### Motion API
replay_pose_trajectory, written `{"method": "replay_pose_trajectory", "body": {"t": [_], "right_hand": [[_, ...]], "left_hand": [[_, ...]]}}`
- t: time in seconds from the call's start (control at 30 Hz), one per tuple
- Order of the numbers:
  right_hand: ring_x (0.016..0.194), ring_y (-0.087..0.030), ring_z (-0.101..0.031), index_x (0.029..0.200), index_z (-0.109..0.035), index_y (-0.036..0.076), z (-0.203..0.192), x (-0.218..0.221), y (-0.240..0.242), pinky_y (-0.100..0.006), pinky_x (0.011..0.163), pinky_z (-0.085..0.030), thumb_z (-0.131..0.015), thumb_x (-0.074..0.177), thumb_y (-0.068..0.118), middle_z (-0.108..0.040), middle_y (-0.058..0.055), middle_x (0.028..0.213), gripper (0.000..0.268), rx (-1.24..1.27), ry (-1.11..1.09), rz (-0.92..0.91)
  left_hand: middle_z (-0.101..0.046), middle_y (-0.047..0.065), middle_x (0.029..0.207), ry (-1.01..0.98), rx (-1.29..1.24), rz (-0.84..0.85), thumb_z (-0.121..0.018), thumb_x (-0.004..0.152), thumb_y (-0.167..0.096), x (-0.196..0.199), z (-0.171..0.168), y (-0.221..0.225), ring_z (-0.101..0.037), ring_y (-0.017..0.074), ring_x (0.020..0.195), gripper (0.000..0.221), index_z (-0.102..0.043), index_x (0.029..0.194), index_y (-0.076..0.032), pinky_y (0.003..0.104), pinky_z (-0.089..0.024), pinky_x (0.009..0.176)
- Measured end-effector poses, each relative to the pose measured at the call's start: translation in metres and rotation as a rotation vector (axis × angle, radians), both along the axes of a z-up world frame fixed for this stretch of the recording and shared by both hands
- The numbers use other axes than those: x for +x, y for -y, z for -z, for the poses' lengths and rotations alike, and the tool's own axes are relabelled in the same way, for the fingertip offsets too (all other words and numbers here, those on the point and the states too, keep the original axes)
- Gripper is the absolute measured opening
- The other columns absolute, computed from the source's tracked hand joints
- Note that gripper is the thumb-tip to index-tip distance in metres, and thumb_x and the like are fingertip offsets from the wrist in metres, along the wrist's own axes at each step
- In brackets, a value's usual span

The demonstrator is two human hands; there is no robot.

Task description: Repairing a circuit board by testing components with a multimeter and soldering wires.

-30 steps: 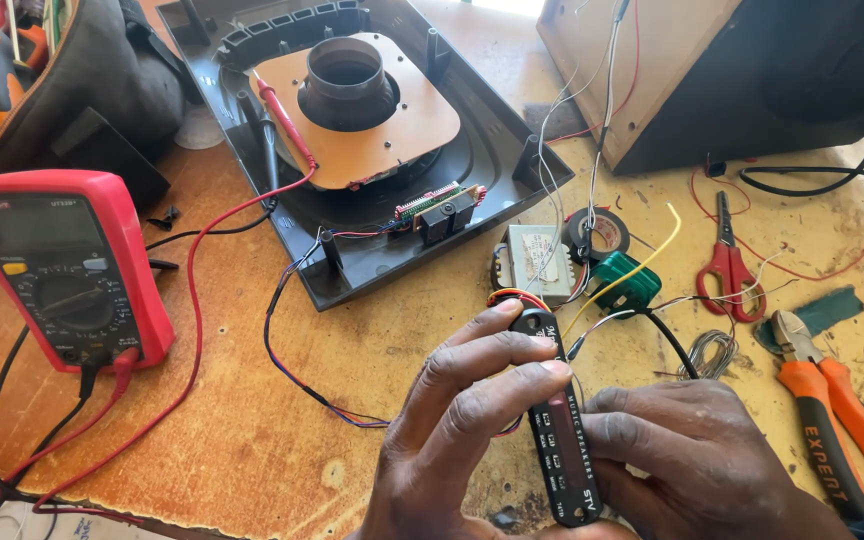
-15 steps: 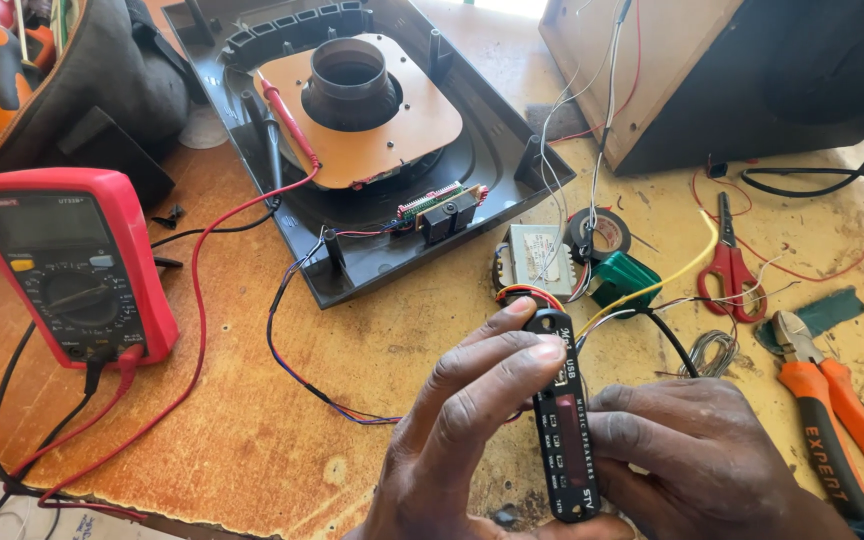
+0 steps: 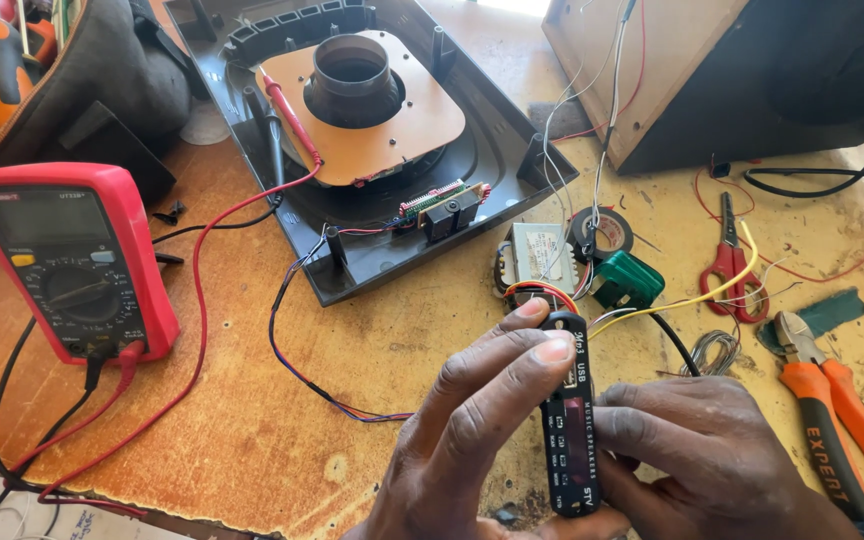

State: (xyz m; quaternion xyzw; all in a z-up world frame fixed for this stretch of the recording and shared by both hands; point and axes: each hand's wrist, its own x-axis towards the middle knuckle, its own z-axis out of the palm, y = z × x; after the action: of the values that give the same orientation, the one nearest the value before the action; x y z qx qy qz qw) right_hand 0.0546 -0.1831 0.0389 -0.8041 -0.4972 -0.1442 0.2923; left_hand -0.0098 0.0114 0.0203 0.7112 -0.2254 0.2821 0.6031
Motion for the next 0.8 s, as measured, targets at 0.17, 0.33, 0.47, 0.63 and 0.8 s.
{"method": "replay_pose_trajectory", "body": {"t": [0.17,0.33,0.47,0.63,0.8], "right_hand": [[0.04,-0.014,-0.053,0.084,-0.07,0.009,-0.015,-0.007,-0.005,-0.027,0.042,-0.042,-0.072,0.083,0.015,-0.061,-0.003,0.058,0.007,0.063,0.017,0.172],[0.056,-0.011,-0.065,0.09,-0.075,0.009,-0.015,-0.016,-0.005,-0.023,0.055,-0.052,-0.073,0.083,0.016,-0.075,-0.003,0.075,0.01,0.145,-0.112,0.416],[0.076,-0.012,-0.068,0.107,-0.07,0.007,-0.014,-0.011,0.0,-0.025,0.067,-0.054,-0.067,0.09,0.021,-0.077,-0.004,0.096,0.023,0.194,-0.237,0.459],[0.082,-0.013,-0.069,0.121,-0.069,0.009,-0.019,-0.011,-0.001,-0.026,0.071,-0.051,-0.065,0.089,0.026,-0.072,-0.006,0.116,0.037,0.216,-0.331,0.432],[0.121,-0.02,-0.072,0.133,-0.065,0.015,-0.017,-0.005,-0.001,-0.032,0.078,-0.057,-0.053,0.093,0.04,-0.074,-0.005,0.132,0.048,0.158,-0.373,0.358]], "left_hand": [[-0.05,0.025,0.154,-0.031,0.001,0.048,-0.081,0.092,-0.026,0.001,0.003,-0.002,-0.051,0.0397,0.155,0.073,-0.04,0.15,-0.008,0.043,-0.061,0.121],[-0.049,0.025,0.155,-0.037,0.013,0.077,-0.082,0.092,-0.024,-0.002,0.001,-0.002,-0.05,0.0376,0.156,0.076,-0.037,0.152,-0.009,0.042,-0.061,0.119],[-0.048,0.024,0.156,-0.04,0.047,0.11,-0.08,0.093,-0.025,-0.002,0.002,-0.004,-0.052,0.0333,0.153,0.076,-0.035,0.152,-0.008,0.038,-0.063,0.112],[-0.05,0.022,0.155,-0.075,0.024,0.159,-0.077,0.093,-0.031,-0.002,-0.001,-0.003,-0.06,0.0299,0.143,0.077,-0.034,0.153,-0.009,0.037,-0.064,0.104],[-0.054,0.021,0.148,-0.144,-0.092,0.323,-0.071,0.093,-0.045,0.001,-0.003,-0.007,-0.06,0.0273,0.138,0.08,-0.034,0.154,-0.007,0.039,-0.064,0.102]]}}
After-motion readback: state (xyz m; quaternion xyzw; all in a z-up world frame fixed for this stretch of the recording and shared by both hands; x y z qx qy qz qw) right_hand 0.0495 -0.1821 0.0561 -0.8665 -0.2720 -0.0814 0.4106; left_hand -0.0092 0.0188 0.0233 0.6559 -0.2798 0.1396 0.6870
